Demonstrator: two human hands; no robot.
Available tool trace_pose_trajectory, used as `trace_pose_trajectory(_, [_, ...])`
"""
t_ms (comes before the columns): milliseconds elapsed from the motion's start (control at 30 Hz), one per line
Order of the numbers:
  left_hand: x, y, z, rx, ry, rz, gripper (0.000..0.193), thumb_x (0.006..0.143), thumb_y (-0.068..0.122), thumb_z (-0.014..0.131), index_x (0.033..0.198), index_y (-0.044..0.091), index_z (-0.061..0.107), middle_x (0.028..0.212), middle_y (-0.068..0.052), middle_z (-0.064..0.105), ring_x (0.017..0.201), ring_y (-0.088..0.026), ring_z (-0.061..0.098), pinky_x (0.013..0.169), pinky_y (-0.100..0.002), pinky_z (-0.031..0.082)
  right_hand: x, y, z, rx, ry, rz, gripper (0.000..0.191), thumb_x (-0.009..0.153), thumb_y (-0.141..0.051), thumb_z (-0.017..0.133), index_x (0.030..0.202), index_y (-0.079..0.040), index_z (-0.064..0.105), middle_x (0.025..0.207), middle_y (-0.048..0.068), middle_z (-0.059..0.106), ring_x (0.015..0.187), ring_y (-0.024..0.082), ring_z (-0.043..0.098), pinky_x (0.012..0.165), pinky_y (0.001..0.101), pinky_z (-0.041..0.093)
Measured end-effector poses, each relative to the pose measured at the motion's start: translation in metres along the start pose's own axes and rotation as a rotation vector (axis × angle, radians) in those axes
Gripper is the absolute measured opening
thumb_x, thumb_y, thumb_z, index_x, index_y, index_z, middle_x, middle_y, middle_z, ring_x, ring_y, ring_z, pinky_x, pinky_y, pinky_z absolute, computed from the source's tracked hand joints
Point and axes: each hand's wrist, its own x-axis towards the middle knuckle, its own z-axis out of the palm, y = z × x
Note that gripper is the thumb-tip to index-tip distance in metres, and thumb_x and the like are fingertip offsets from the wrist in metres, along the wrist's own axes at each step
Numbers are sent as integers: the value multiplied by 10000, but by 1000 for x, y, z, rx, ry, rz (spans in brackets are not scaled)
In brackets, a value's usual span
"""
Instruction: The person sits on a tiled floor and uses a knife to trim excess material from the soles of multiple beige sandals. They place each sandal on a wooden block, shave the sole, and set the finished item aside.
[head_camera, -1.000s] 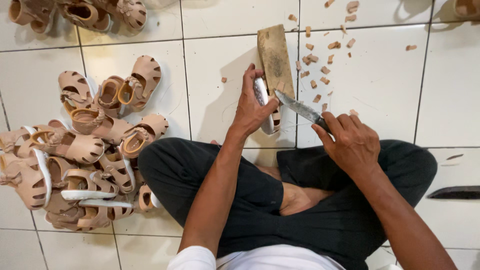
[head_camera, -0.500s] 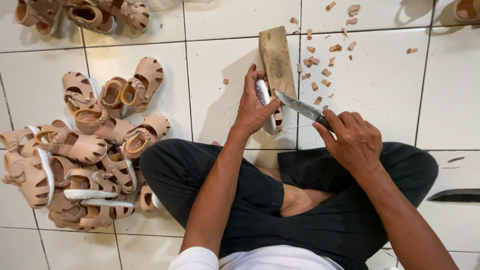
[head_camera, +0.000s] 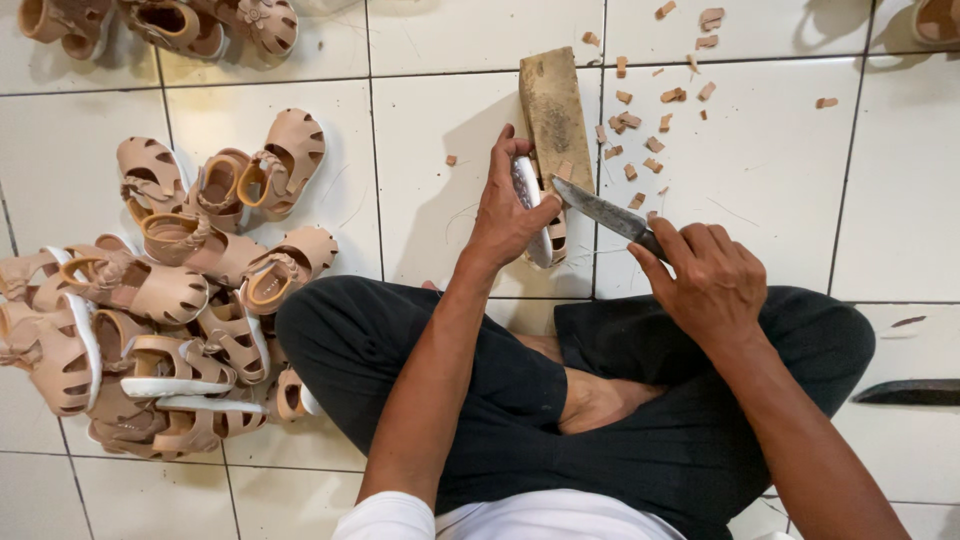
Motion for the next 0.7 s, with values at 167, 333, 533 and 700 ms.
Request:
trace_pose_trajectory(167, [2, 2, -1, 22, -16, -56, 814, 710, 286, 783, 1390, 91, 380, 1686, -277, 184, 1534, -432, 301, 1209, -464, 346, 3, 1, 1, 23, 0, 6, 293, 965, -403, 802, 1102, -145, 773, 754, -22, 618, 706, 131, 606, 556, 286, 445])
trace_pose_trajectory(333, [3, 2, -1, 14, -20, -16, 820, 728, 295, 792, 1398, 75, 373, 1683, -287, 166, 1546, -440, 269, 1222, -475, 322, 3, 3, 3, 34, -2, 10, 298, 963, -400, 801, 1120, -148, 778, 763, -16, 628, 699, 129, 607, 549, 284, 440])
trace_pose_trajectory(533, [3, -1, 0, -1, -2, -8, 811, 734, 290, 766, 1406, 69, 369, 1672, -307, 203, 1559, -426, 280, 1227, -467, 329, 2, 3, 7, 45, -3, 19, 307, 962, -407, 801, 1130, -151, 777, 763, -19, 631, 690, 128, 604, 550, 278, 440])
trace_pose_trajectory(700, [3, -2, -1, 2, -11, 3, 801, 725, 270, 774, 1394, 70, 380, 1666, -314, 217, 1579, -432, 236, 1239, -468, 298, 5, 4, 8, 33, -4, 9, 309, 961, -404, 802, 1138, -151, 785, 759, -20, 625, 686, 127, 594, 562, 279, 447])
